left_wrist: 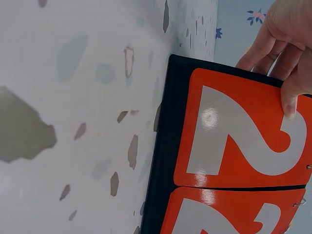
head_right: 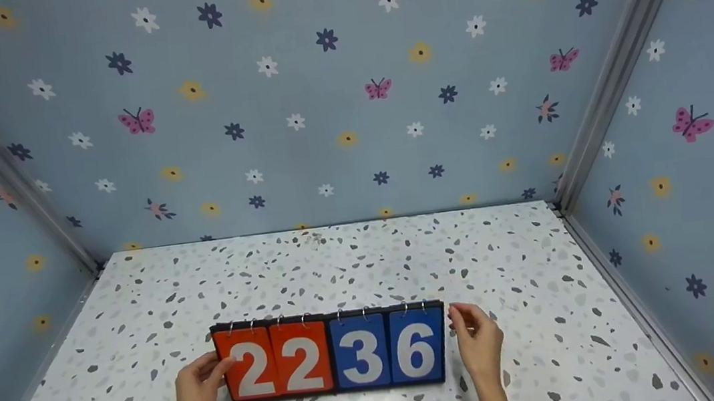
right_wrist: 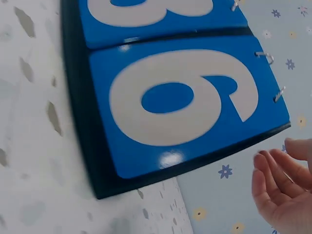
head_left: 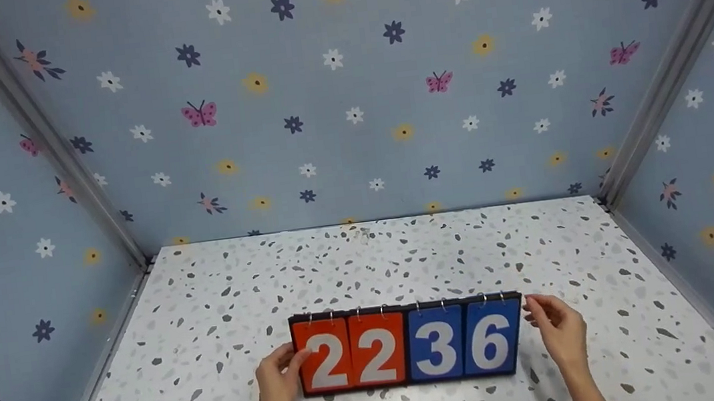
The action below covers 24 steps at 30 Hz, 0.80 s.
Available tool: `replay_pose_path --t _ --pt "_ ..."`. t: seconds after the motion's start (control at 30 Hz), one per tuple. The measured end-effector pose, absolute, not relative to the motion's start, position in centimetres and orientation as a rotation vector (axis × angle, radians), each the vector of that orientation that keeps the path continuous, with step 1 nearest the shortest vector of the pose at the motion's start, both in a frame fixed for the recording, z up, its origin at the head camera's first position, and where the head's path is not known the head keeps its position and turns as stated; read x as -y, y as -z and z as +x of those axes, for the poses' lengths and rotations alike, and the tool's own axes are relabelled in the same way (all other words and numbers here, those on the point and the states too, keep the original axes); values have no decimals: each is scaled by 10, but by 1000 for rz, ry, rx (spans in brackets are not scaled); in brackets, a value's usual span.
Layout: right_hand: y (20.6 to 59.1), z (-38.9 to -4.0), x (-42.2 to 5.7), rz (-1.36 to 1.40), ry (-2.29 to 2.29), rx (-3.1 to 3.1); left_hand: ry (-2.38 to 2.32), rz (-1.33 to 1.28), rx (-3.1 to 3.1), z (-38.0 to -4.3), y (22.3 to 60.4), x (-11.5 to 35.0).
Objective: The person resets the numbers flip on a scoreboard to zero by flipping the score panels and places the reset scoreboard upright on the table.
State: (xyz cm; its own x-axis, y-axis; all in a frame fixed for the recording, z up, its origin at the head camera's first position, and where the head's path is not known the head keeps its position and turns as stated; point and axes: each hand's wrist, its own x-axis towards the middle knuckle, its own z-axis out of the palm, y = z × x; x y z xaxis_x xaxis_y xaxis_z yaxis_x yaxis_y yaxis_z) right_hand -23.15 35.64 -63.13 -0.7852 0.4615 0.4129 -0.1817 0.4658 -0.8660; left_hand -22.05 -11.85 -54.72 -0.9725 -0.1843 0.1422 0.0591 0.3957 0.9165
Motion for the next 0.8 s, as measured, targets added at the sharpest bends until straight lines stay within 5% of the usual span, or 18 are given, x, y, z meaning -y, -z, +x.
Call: replay_pose_path --t 0.8 --pt "638 -188 -289 -508 -1136 2081 1597 59 2383 -221 552 121"
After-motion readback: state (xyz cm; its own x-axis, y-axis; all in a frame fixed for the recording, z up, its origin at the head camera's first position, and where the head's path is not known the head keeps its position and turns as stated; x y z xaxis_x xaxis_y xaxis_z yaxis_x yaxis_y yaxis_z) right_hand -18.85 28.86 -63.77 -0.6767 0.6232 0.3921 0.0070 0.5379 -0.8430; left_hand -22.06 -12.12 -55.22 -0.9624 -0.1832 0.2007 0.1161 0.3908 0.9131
